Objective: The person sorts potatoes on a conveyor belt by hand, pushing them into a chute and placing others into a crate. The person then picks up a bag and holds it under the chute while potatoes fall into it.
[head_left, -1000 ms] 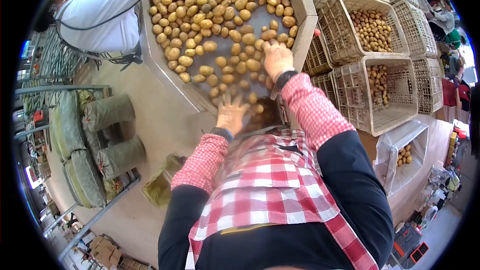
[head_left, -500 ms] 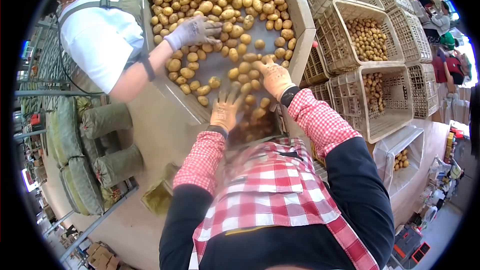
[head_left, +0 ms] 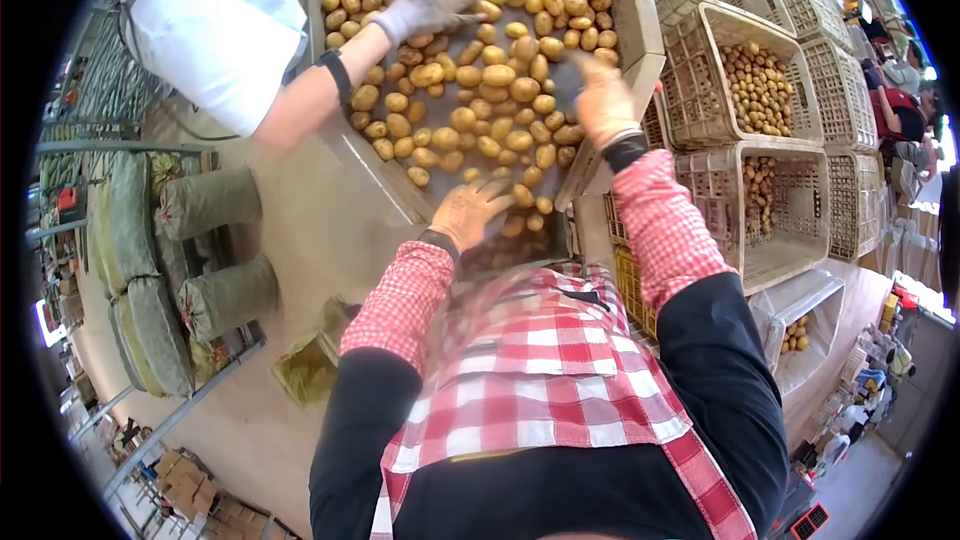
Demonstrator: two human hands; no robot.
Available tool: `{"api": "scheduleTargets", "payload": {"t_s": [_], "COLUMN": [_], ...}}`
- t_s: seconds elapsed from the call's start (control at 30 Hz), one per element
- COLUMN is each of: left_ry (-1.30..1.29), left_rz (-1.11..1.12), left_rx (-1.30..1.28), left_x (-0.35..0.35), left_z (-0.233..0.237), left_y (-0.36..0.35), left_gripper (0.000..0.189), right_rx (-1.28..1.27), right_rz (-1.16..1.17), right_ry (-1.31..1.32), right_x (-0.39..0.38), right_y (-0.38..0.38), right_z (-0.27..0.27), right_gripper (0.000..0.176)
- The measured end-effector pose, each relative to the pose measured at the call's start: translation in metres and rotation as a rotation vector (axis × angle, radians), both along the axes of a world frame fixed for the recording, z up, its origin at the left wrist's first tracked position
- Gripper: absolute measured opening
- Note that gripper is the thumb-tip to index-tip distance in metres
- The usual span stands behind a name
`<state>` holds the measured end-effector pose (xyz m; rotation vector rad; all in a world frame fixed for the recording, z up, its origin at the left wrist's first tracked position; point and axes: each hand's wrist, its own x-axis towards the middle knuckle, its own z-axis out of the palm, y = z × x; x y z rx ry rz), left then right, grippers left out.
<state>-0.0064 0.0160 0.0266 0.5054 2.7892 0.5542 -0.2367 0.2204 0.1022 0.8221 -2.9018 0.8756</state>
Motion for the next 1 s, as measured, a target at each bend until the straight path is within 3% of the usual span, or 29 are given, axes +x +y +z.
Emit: {"api": "scheduleTargets", "payload": {"t_s": [0.07,0.17,0.2,0.3,0.4,0.47,0.5,0.6,0.67,0.73,0.83,1.0], "left_ry": [0.102,0.415,0.391,0.414,0.159,-0.07,-0.077,-0.052,0.063,-0.042,-0.007,-0.05], "left_rz": [0.039,0.425,0.494,0.471,0.05,-0.034,-0.112,-0.066,0.005,-0.041,-0.01,-0.016], "left_rx": [0.019,0.127,-0.02,-0.172,-0.227,-0.109,-0.173,-0.163,-0.075,-0.156,-0.093,-0.13], "left_x": [0.002,-0.003,-0.006,-0.012,-0.005,0.0,0.0,0.0,0.0,0.002,0.001,0.0], "left_z": [0.003,0.006,0.029,0.024,0.005,0.013,0.011,0.01,-0.002,0.0,-0.001,0.006], "left_y": [-0.008,-0.013,-0.008,-0.014,-0.015,-0.01,-0.01,-0.014,-0.015,-0.011,-0.013,-0.011], "left_gripper": [0.052,0.05,0.049,0.046,0.044,0.045,0.043,0.04,0.037,0.034,0.032,0.03], "right_rx": [0.433,0.599,0.523,0.461,0.387,0.47,0.479,0.366,0.213,0.116,0.455,0.705], "right_rz": [-0.077,-0.067,-0.083,-0.088,-0.132,-0.158,-0.17,-0.186,-0.096,-0.025,-0.012,0.031], "right_ry": [-0.217,-0.03,0.003,-0.152,-0.213,-0.191,-0.182,-0.223,-0.07,0.105,0.026,-0.071], "right_x": [0.037,0.079,0.089,0.082,0.068,0.054,0.046,0.029,0.032,0.01,-0.021,0.01], "right_y": [-0.035,-0.048,-0.047,-0.046,-0.048,-0.05,-0.05,-0.039,-0.042,-0.047,-0.062,-0.093], "right_z": [-0.033,-0.06,-0.064,-0.056,-0.051,-0.061,-0.06,-0.046,-0.017,-0.016,-0.027,-0.047], "right_gripper": [0.047,0.056,0.055,0.051,0.036,0.029,0.025,0.035,0.04,0.039,0.043,0.042]}}
